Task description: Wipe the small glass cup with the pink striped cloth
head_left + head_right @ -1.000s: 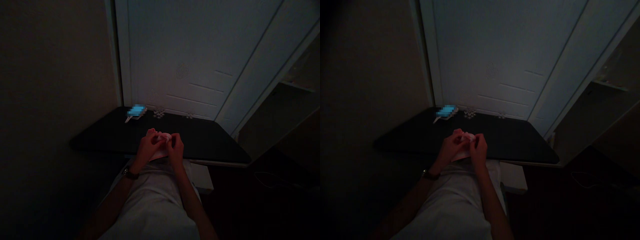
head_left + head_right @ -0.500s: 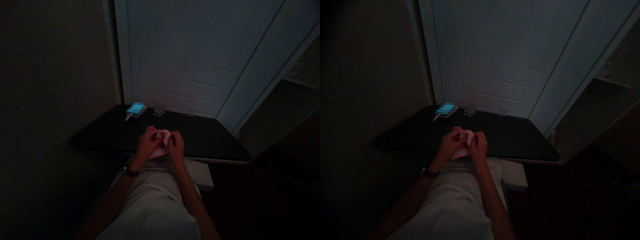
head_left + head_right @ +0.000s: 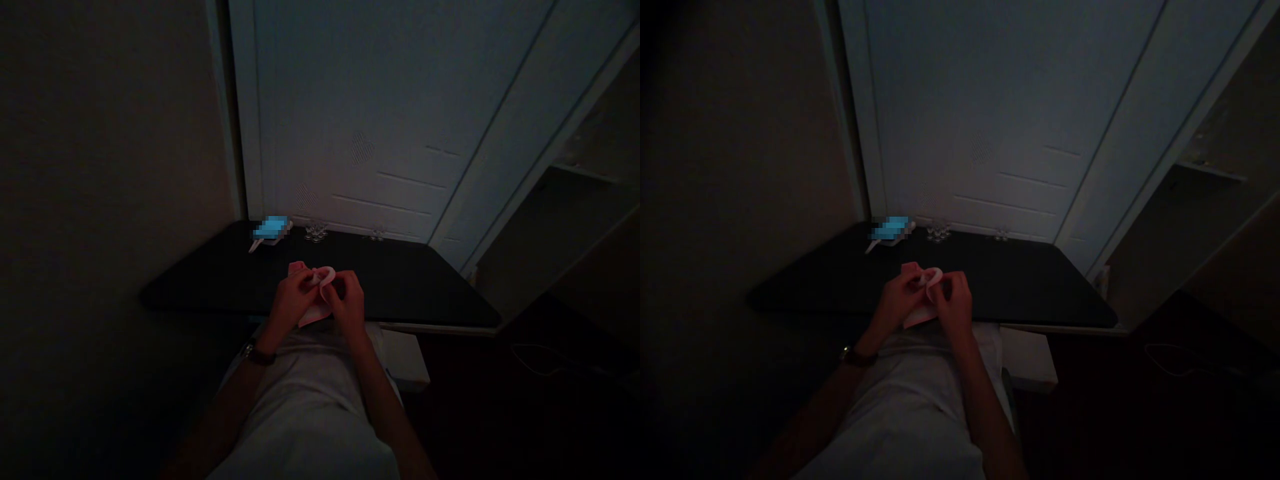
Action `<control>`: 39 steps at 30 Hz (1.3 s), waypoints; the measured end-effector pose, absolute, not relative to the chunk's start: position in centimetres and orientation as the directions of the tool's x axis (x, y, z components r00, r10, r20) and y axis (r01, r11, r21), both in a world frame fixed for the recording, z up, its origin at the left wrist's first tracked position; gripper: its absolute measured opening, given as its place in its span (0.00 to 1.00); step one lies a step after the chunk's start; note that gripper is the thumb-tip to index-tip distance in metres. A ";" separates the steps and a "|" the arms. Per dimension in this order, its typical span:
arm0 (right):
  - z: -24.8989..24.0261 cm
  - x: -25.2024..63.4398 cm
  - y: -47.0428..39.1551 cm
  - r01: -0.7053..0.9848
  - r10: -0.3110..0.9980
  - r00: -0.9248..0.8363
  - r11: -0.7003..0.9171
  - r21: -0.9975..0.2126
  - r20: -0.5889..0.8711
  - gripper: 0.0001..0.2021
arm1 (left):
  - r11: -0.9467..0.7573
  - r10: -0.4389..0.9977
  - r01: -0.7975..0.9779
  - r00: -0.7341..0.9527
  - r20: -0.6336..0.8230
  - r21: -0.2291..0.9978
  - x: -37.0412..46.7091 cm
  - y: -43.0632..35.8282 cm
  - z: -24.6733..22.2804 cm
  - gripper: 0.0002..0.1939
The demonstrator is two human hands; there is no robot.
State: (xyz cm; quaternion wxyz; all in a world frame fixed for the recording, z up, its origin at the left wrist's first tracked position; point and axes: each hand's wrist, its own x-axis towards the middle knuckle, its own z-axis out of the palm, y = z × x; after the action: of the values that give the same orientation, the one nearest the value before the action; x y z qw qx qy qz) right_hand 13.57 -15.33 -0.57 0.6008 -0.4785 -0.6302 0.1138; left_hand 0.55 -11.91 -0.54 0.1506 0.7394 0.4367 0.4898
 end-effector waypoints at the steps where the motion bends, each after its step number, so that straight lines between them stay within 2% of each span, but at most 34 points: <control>1: -0.6 13.6 -15.4 0.466 0.739 0.181 0.517 -0.718 0.649 0.05 | -0.580 0.790 0.496 0.147 0.596 0.646 0.5 -11.9 -0.5 0.09; 12: -0.7 13.6 -14.9 0.515 0.733 0.208 0.480 -0.710 0.647 0.07 | -0.686 0.707 0.464 0.238 0.666 0.561 0.4 -12.4 -0.5 0.10; 19: -1.0 13.6 -14.7 0.529 0.734 0.247 0.445 -0.723 0.632 0.09 | -0.654 0.742 0.436 0.211 0.636 0.618 0.3 -12.6 -0.3 0.11; 26: -1.0 13.9 -14.6 0.568 0.742 0.150 0.476 -0.671 0.653 0.04 | -0.633 0.768 0.387 0.199 0.609 0.671 0.6 -12.8 0.1 0.16; 34: -1.0 14.3 -14.4 0.494 0.762 0.076 0.531 -0.688 0.643 0.06 | -0.698 0.702 0.476 0.305 0.644 0.535 0.6 -12.8 0.6 0.14; 37: -0.9 14.4 -14.4 0.467 0.763 0.060 0.549 -0.693 0.644 0.06 | -0.683 0.714 0.500 0.304 0.631 0.532 0.6 -12.8 0.6 0.14; 39: -0.9 14.5 -14.4 0.454 0.765 0.046 0.557 -0.695 0.643 0.06 | -0.670 0.733 0.471 0.292 0.615 0.574 0.6 -12.7 0.5 0.14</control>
State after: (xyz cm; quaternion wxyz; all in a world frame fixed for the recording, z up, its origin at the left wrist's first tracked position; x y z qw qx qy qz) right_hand 14.48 -14.37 -0.88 0.5659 -0.4503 -0.6769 0.1372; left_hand 0.65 -12.75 0.45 0.1428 0.7908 0.3805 0.4576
